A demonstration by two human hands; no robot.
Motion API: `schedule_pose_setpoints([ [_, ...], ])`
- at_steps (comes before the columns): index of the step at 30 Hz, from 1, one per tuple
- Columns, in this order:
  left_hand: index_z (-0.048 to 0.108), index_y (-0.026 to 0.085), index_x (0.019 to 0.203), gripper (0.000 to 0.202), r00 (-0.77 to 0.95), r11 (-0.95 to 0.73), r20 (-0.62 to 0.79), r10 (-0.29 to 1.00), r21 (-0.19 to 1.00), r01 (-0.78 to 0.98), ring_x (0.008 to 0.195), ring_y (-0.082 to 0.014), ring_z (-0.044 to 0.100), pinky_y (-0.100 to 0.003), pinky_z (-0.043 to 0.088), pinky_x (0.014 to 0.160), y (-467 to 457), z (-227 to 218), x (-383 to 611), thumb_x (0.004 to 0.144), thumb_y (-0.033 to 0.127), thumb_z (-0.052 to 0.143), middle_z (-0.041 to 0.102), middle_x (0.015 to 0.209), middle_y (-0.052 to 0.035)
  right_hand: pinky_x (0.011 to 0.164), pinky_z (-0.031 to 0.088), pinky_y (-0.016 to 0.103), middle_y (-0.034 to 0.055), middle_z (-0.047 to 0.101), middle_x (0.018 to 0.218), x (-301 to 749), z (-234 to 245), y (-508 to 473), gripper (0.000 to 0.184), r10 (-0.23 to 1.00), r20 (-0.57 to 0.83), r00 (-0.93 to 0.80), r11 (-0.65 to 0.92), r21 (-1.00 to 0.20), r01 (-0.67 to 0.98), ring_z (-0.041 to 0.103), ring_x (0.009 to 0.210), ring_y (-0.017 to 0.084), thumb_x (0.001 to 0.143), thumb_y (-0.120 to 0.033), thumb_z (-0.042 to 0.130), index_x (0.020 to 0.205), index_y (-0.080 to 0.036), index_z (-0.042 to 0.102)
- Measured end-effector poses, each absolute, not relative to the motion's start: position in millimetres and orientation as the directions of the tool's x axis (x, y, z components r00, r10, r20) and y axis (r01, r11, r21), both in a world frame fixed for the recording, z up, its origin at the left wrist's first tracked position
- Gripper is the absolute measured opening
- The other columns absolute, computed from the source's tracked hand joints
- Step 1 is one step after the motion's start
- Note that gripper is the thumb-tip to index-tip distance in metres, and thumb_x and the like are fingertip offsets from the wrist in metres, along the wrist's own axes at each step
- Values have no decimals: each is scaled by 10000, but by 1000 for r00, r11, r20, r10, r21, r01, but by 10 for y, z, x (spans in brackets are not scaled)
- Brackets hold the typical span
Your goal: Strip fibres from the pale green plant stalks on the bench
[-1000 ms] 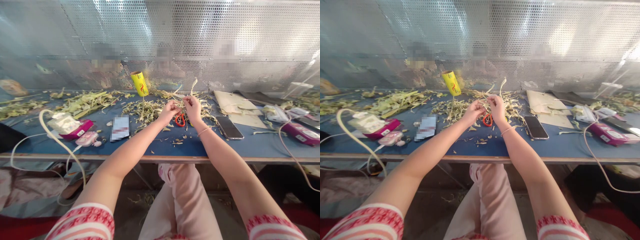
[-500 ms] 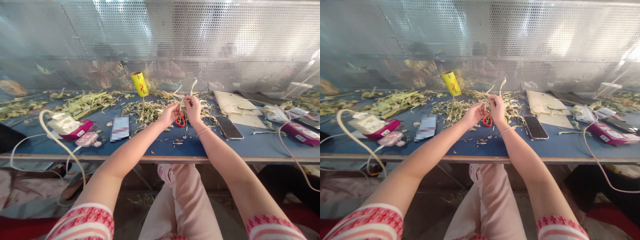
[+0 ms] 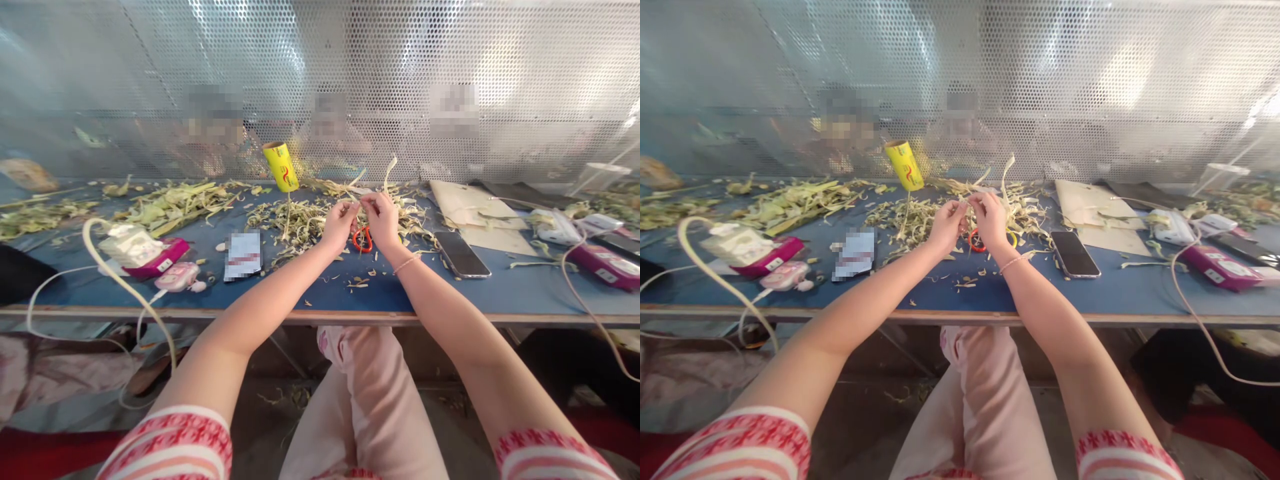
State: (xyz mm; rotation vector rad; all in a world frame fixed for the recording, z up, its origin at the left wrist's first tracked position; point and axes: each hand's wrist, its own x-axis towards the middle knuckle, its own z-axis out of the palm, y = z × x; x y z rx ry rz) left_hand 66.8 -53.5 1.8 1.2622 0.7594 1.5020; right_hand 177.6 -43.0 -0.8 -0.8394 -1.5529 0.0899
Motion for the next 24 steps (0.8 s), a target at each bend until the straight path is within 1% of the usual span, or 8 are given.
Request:
schedule_pose_setpoints([
  [4, 451, 193, 719, 371, 59, -320, 355, 933, 893, -317, 367, -39, 363, -192, 254, 425, -549, 30, 661, 719, 433, 734, 416, 423, 110, 685, 445, 279, 18, 634, 825, 1786, -26, -383, 99, 553, 823, 127, 719, -549, 427, 552, 735, 132, 833, -148, 533, 822, -203, 615],
  [7, 468, 186, 724, 361, 111, -280, 326, 939, 909, -308, 365, -32, 371, -187, 246, 417, -560, 34, 664, 702, 406, 753, 426, 423, 109, 694, 443, 284, 12, 628, 816, 1808, -24, -359, 91, 555, 812, 182, 699, -573, 427, 537, 715, 127, 838, -161, 529, 825, -203, 608],
  [10, 513, 180, 796, 316, 156, -228, 288, 945, 920, -318, 362, -35, 374, -185, 251, 411, -571, 37, 670, 705, 355, 759, 444, 425, 108, 710, 442, 285, 17, 632, 837, 1831, -13, -358, 99, 547, 804, 234, 685, -591, 427, 544, 740, 128, 847, -164, 516, 834, -201, 607],
  [13, 544, 171, 869, 236, 175, -191, 265, 948, 917, -350, 367, -42, 383, -183, 267, 416, -581, 37, 676, 757, 286, 718, 457, 425, 101, 697, 436, 280, 20, 630, 832, 1838, -3, -371, 104, 531, 810, 248, 685, -583, 437, 541, 733, 128, 849, -160, 512, 842, -199, 608],
  [16, 542, 169, 829, 121, 162, -192, 267, 950, 909, -371, 383, -42, 403, -182, 289, 431, -587, 35, 678, 837, 254, 628, 446, 435, 92, 709, 436, 284, 19, 627, 823, 1830, -1, -380, 101, 502, 837, 215, 701, -540, 465, 548, 764, 139, 853, -161, 510, 830, -204, 599],
  [21, 500, 175, 738, 180, 85, -210, 251, 964, 920, -330, 403, -36, 403, -175, 301, 449, -576, 17, 684, 884, 256, 567, 426, 465, 86, 730, 436, 292, 20, 625, 813, 1817, -4, -375, 117, 474, 862, 180, 709, -495, 503, 549, 765, 143, 849, -139, 512, 790, -204, 589],
  [24, 485, 177, 714, 204, 52, -265, 293, 955, 919, -293, 409, -45, 395, -183, 298, 449, -563, 6, 689, 888, 255, 558, 412, 462, 83, 732, 439, 290, 20, 625, 811, 1814, -7, -368, 120, 471, 867, 163, 717, -484, 501, 556, 769, 141, 843, -125, 516, 785, -201, 590],
])
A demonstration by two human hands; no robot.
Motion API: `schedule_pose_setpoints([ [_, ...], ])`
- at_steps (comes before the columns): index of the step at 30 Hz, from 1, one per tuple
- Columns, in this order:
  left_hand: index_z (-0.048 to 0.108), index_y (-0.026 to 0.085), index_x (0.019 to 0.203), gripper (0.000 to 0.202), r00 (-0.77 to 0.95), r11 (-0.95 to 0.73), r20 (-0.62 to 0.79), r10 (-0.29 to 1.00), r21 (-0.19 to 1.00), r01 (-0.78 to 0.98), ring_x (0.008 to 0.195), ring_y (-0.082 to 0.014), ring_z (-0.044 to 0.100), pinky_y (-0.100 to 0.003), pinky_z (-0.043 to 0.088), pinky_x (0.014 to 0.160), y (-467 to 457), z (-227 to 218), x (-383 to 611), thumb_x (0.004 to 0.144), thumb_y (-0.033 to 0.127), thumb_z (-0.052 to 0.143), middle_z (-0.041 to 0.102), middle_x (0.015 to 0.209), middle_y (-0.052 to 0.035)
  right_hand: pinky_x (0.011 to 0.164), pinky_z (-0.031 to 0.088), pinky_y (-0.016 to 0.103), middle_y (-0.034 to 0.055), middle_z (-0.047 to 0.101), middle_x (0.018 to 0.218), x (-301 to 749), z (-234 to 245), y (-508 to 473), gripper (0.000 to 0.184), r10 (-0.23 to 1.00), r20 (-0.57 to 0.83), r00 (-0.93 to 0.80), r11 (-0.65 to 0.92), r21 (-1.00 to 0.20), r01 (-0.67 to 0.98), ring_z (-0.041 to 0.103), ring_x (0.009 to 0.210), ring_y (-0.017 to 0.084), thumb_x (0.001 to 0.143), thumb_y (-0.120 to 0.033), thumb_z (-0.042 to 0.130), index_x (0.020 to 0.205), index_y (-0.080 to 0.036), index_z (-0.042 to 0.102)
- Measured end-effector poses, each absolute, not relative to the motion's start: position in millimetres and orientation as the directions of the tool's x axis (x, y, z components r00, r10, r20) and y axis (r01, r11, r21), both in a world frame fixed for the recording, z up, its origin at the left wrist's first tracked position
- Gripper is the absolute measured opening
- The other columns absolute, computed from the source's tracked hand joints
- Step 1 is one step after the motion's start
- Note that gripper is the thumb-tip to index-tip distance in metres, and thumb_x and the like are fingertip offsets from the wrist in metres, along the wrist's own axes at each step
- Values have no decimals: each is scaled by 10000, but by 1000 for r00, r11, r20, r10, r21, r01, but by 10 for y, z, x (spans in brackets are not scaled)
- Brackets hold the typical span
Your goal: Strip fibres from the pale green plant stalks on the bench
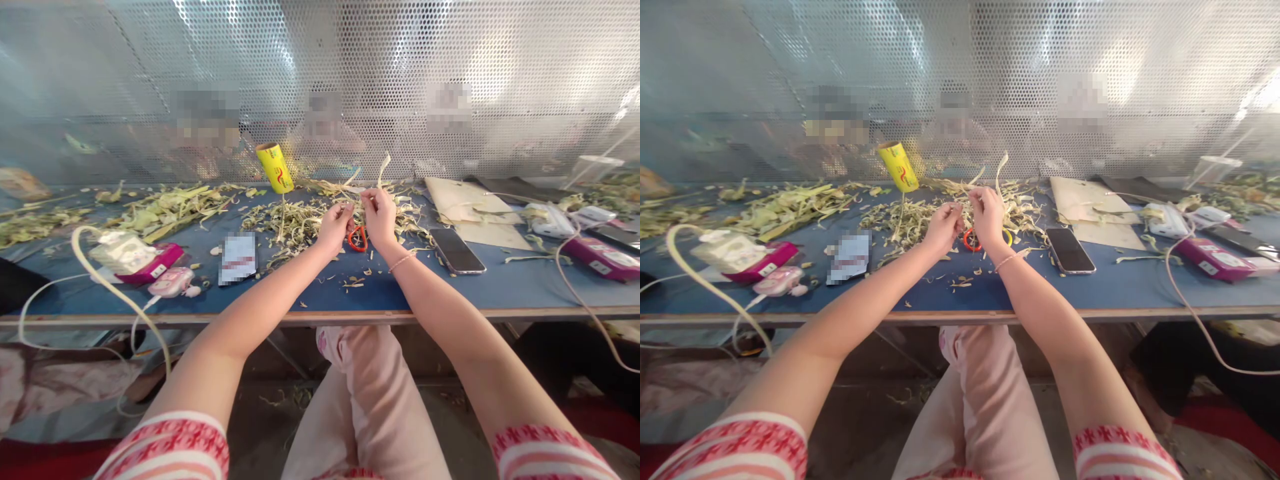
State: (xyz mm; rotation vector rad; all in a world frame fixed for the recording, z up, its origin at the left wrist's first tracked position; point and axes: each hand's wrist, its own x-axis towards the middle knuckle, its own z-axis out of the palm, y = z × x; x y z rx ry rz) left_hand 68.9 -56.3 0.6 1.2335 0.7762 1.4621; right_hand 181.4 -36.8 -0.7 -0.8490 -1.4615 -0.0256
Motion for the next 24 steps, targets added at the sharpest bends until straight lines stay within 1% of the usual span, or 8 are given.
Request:
schedule_pose_setpoints([
  [2, 483, 175, 710, 208, 49, -299, 326, 944, 910, -288, 428, -47, 405, -185, 312, 463, -558, 5, 690, 884, 256, 563, 427, 480, 78, 733, 443, 288, 20, 626, 815, 1811, -13, -362, 115, 485, 859, 163, 722, -499, 479, 561, 781, 141, 844, -130, 515, 794, -200, 591],
  [6, 505, 167, 726, 182, 102, -280, 332, 938, 896, -346, 505, -42, 481, -174, 393, 543, -560, 16, 687, 846, 246, 616, 510, 558, 61, 731, 450, 284, 16, 621, 819, 1809, -33, -336, 87, 565, 800, 202, 702, -594, 392, 561, 795, 137, 853, -164, 511, 829, -204, 585],
  [9, 526, 163, 729, 165, 133, -239, 309, 942, 893, -381, 524, -40, 515, -175, 431, 573, -571, 31, 680, 817, 230, 649, 544, 579, 54, 720, 450, 281, 11, 617, 822, 1814, -44, -313, 75, 601, 768, 220, 686, -637, 352, 552, 765, 128, 846, -171, 519, 836, -205, 586],
  [13, 554, 151, 750, 133, 183, -155, 253, 950, 891, -427, 522, -40, 547, -176, 460, 586, -587, 58, 664, 779, 185, 679, 583, 581, 46, 709, 454, 282, 9, 620, 832, 1820, -43, -303, 74, 619, 753, 225, 677, -656, 334, 545, 740, 122, 831, -163, 526, 839, -204, 587],
  [19, 554, 160, 819, 185, 261, 0, 145, 954, 875, -485, 586, -76, 637, -210, 517, 653, -595, 69, 652, 720, 99, 698, 673, 644, 18, 735, 459, 281, 13, 616, 857, 1832, -33, -334, 84, 605, 768, 213, 679, -636, 367, 556, 800, 127, 832, -158, 522, 844, -209, 587],
  [21, 544, 167, 835, 205, 283, 44, 114, 952, 867, -496, 593, -85, 650, -219, 525, 662, -593, 65, 648, 715, 66, 676, 684, 648, 13, 732, 457, 284, 12, 615, 850, 1842, -28, -344, 93, 584, 787, 197, 684, -609, 402, 552, 792, 129, 838, -155, 515, 842, -211, 588],
  [24, 525, 174, 846, 217, 307, 79, 96, 947, 857, -510, 593, -90, 659, -220, 528, 661, -590, 62, 639, 719, 29, 625, 686, 633, 11, 735, 454, 298, 21, 619, 847, 1866, -16, -353, 99, 543, 830, 131, 704, -534, 468, 554, 802, 143, 839, -146, 517, 821, -210, 592],
])
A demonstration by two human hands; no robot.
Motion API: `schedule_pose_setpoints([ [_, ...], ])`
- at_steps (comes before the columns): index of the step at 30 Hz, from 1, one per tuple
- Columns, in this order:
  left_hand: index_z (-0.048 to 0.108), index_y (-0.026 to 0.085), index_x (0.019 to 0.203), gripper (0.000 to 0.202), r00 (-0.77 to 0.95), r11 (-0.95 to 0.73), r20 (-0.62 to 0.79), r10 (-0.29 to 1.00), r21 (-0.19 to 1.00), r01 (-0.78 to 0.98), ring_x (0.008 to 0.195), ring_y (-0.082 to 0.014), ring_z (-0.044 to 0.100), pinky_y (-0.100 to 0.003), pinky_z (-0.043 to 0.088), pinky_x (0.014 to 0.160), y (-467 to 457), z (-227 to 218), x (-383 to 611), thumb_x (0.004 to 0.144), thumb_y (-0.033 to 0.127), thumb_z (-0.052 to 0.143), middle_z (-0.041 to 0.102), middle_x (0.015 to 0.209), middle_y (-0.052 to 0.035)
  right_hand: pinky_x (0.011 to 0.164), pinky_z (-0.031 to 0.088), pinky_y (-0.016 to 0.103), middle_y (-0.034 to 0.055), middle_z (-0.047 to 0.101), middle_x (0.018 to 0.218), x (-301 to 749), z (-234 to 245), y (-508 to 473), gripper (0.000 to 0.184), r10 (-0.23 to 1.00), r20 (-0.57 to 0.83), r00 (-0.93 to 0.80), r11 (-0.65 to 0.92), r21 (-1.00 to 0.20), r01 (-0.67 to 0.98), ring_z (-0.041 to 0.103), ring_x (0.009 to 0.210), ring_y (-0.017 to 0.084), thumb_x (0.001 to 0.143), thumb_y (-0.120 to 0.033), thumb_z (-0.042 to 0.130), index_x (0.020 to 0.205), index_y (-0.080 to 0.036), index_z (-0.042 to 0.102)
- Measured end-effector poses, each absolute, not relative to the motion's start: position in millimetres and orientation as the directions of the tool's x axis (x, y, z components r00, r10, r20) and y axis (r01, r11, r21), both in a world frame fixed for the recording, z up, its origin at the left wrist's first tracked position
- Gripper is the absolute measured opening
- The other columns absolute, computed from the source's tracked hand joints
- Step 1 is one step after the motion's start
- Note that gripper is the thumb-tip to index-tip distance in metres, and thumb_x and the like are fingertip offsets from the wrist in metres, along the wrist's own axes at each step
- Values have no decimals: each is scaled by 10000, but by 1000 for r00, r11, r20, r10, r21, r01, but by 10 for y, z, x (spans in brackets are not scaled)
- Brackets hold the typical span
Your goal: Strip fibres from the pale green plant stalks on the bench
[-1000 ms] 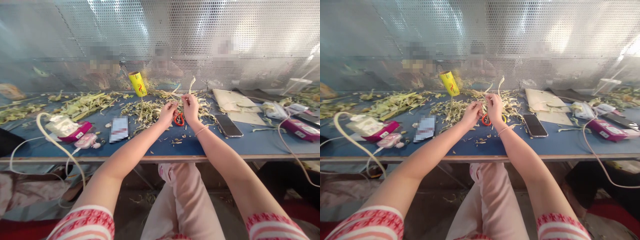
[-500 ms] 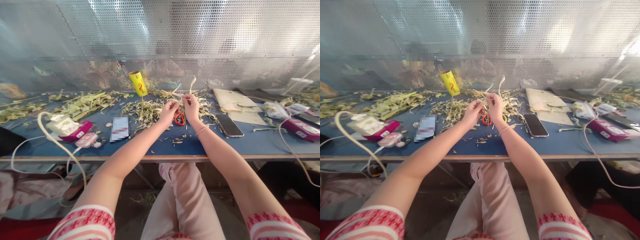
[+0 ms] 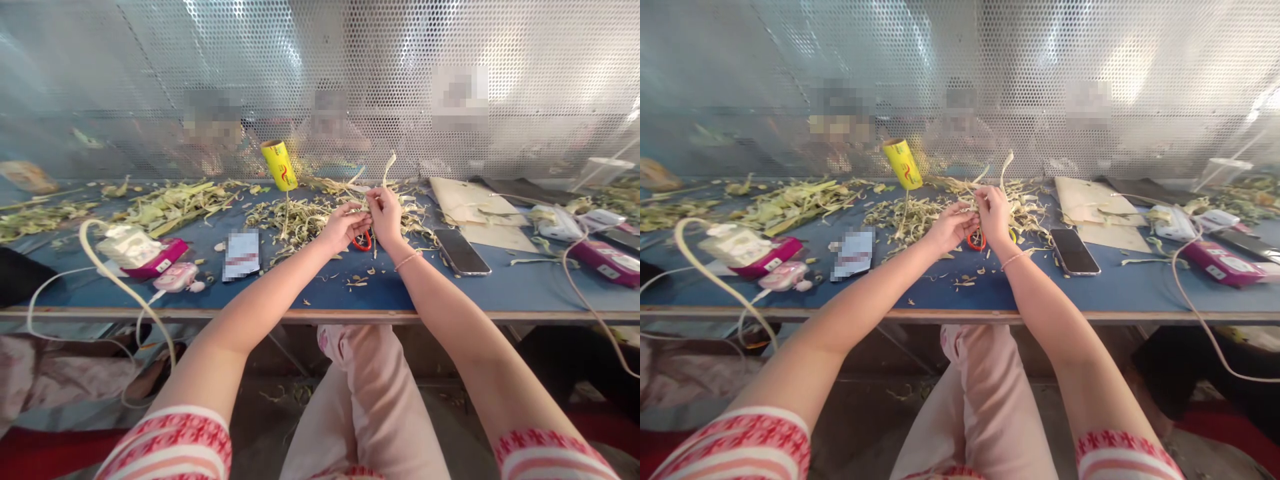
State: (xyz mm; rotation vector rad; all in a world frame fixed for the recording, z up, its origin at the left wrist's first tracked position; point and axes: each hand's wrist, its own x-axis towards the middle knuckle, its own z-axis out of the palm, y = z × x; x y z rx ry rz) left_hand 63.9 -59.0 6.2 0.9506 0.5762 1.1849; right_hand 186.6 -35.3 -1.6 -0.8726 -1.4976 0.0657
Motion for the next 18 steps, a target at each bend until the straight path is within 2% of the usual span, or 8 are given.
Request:
schedule_pose_setpoints([
  [5, 505, 171, 807, 202, 336, 125, 57, 940, 859, -497, 579, -92, 657, -219, 531, 653, -596, 92, 623, 712, 6, 570, 675, 608, 7, 742, 457, 312, 37, 633, 875, 1904, -8, -347, 104, 527, 849, 17, 723, -459, 517, 565, 820, 156, 852, -156, 514, 810, -207, 594],
  [8, 498, 168, 776, 128, 351, 149, 35, 936, 862, -484, 563, -100, 653, -220, 530, 618, -600, 114, 621, 758, 61, 565, 668, 600, -4, 742, 457, 311, 39, 631, 876, 1908, -15, -349, 115, 520, 854, -5, 727, -440, 527, 567, 821, 157, 860, -155, 504, 811, -206, 595],
  [10, 484, 168, 751, 110, 332, 129, 41, 942, 872, -472, 531, -93, 635, -208, 516, 577, -596, 112, 628, 822, 146, 566, 646, 573, 1, 755, 456, 314, 38, 627, 880, 1901, -20, -357, 124, 516, 856, -20, 727, -426, 538, 567, 831, 159, 865, -151, 499, 820, -209, 599],
  [13, 459, 168, 725, 205, 282, 57, 78, 956, 895, -441, 475, -63, 587, -183, 489, 540, -579, 84, 648, 878, 253, 568, 597, 529, 28, 772, 453, 317, 38, 619, 886, 1886, -24, -372, 135, 517, 855, -37, 727, -416, 546, 563, 848, 162, 865, -138, 494, 833, -211, 603],
  [18, 437, 168, 712, 258, 262, -20, 132, 956, 920, -391, 439, -25, 511, -147, 425, 495, -567, 61, 653, 846, 271, 632, 537, 516, 66, 759, 450, 308, 39, 613, 871, 1870, -25, -374, 143, 521, 852, -39, 737, -427, 524, 559, 831, 159, 846, -102, 497, 828, -202, 598],
])
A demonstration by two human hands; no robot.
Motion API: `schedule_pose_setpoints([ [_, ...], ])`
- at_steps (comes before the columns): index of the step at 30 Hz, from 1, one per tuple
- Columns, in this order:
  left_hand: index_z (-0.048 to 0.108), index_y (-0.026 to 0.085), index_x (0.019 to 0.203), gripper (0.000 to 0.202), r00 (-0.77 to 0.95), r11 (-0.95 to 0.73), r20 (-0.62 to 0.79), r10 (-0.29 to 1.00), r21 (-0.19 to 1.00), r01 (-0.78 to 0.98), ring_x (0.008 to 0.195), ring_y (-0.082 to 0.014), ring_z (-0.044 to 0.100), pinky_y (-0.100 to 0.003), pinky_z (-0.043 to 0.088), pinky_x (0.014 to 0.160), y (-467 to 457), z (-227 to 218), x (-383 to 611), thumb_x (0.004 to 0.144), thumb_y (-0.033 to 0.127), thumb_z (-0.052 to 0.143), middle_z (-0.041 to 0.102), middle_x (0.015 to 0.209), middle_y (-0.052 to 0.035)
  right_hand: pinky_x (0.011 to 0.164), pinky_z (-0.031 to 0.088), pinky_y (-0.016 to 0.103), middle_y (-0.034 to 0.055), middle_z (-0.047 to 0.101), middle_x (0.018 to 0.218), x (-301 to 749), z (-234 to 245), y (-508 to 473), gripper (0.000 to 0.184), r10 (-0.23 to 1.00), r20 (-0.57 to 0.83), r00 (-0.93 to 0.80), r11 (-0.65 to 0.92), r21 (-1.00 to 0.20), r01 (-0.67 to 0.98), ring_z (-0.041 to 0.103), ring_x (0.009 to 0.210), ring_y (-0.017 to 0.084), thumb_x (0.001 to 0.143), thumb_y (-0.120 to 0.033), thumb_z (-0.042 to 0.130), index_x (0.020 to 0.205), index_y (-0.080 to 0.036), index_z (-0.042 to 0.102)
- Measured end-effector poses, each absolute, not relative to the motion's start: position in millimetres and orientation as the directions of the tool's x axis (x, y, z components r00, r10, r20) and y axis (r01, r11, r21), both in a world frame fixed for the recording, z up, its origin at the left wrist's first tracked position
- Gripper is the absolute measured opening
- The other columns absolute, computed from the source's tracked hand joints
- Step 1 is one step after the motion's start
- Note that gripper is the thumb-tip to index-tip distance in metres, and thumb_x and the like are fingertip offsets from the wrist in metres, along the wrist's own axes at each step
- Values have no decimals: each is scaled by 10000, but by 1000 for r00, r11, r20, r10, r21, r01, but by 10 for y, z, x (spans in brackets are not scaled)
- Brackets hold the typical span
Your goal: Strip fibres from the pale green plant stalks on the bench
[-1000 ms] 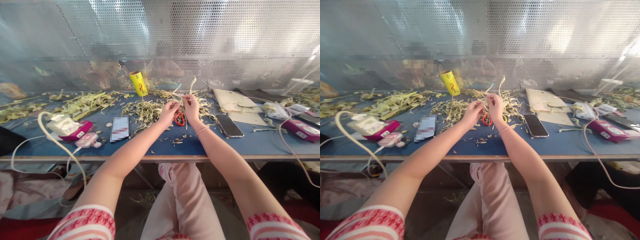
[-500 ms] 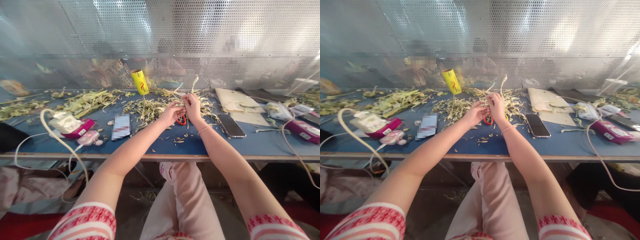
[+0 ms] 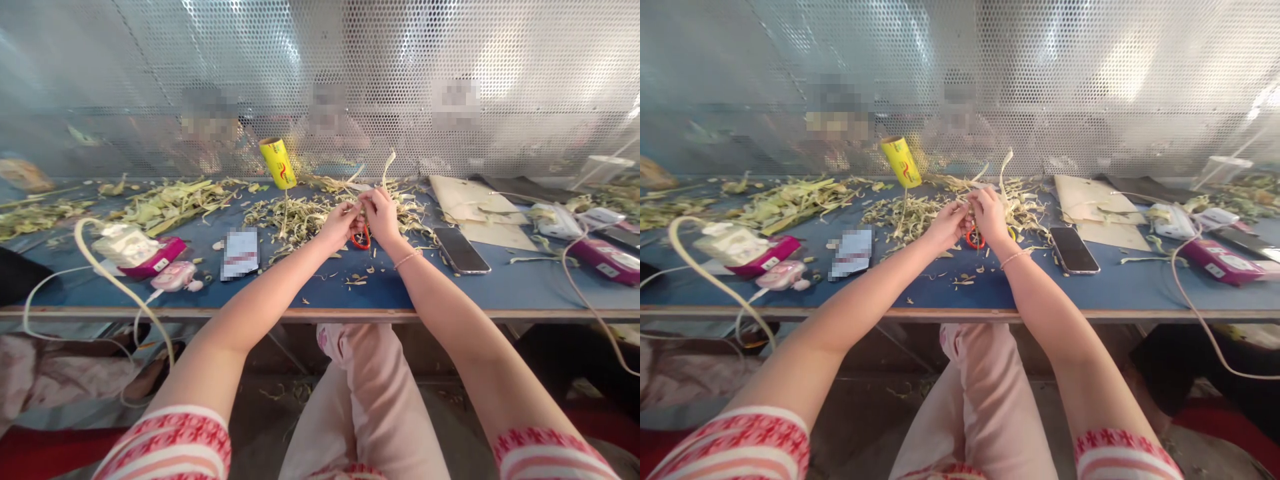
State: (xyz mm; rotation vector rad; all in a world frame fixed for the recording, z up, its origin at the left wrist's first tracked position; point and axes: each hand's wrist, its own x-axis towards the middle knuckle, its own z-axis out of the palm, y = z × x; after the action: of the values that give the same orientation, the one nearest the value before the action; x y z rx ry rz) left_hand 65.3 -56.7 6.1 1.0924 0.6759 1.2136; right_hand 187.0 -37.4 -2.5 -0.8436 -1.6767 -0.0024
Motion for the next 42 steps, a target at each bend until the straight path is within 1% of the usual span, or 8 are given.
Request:
schedule_pose_setpoints([
  [5, 441, 171, 708, 250, 245, -29, 142, 959, 910, -414, 414, -13, 447, -141, 371, 461, -583, 90, 647, 848, 253, 631, 476, 492, 84, 754, 450, 306, 36, 608, 864, 1850, -27, -372, 126, 539, 842, -14, 721, -453, 524, 553, 828, 158, 851, -114, 505, 826, -205, 589],
  [9, 434, 183, 700, 289, 216, -31, 131, 968, 910, -413, 416, -29, 439, -166, 365, 454, -581, 76, 658, 889, 362, 559, 453, 496, 73, 778, 456, 314, 35, 611, 865, 1826, -30, -396, 123, 525, 850, -29, 728, -431, 533, 555, 841, 159, 859, -122, 509, 829, -210, 590],
  [14, 381, 197, 678, 312, 114, -153, 198, 974, 936, -318, 396, -42, 388, -190, 305, 436, -560, 38, 671, 907, 343, 535, 384, 474, 79, 823, 465, 340, 43, 612, 877, 1792, -29, -419, 118, 534, 843, -58, 741, -434, 512, 558, 867, 167, 873, -149, 498, 845, -213, 594],
  [20, 469, 203, 699, 283, 7, -372, 381, 924, 905, -208, 386, -44, 315, -216, 233, 434, -496, -9, 633, 855, 401, 598, 336, 465, 80, 621, 462, 254, 41, 609, 912, 1711, -109, -304, 143, 692, 715, 100, 664, -684, 301, 548, 697, 109, 856, -292, 562, 961, -200, 530],
  [24, 506, 203, 705, 239, -7, -438, 440, 898, 890, -124, 420, -56, 361, -220, 257, 460, -470, -29, 591, 846, 360, 619, 392, 477, 65, 484, 393, 230, -45, 521, 631, 1670, -160, -256, 271, 808, 586, 64, 571, -804, 164, 441, 485, 77, 868, -476, 518, 828, -208, 500],
  [28, 525, 200, 711, 200, -12, -451, 452, 892, 887, -98, 470, -63, 387, -217, 276, 495, -428, -60, 582, 834, 311, 637, 432, 523, 53, 532, 401, 251, -55, 452, 553, 1682, -148, -285, 353, 734, 676, 71, 636, -720, 277, 438, 522, 97, 859, -523, 507, 696, -212, 475],
  [36, 483, 203, 682, 257, -5, -473, 474, 880, 877, -80, 478, -85, 345, -229, 269, 525, -387, -99, 608, 862, 349, 594, 336, 503, 61, 562, 354, 267, -45, 441, 569, 1732, -100, -362, 228, 677, 731, 87, 624, -633, 459, 395, 559, 117, 872, -353, 511, 694, -217, 471],
  [42, 500, 203, 677, 211, -1, -544, 544, 839, 839, -14, 501, -95, 359, -251, 256, 548, -510, -7, 613, 851, 248, 611, 385, 503, 56, 597, 352, 282, -27, 474, 613, 1714, -86, -416, 189, 670, 732, 121, 601, -631, 490, 423, 598, 133, 872, -303, 478, 703, -217, 474],
])
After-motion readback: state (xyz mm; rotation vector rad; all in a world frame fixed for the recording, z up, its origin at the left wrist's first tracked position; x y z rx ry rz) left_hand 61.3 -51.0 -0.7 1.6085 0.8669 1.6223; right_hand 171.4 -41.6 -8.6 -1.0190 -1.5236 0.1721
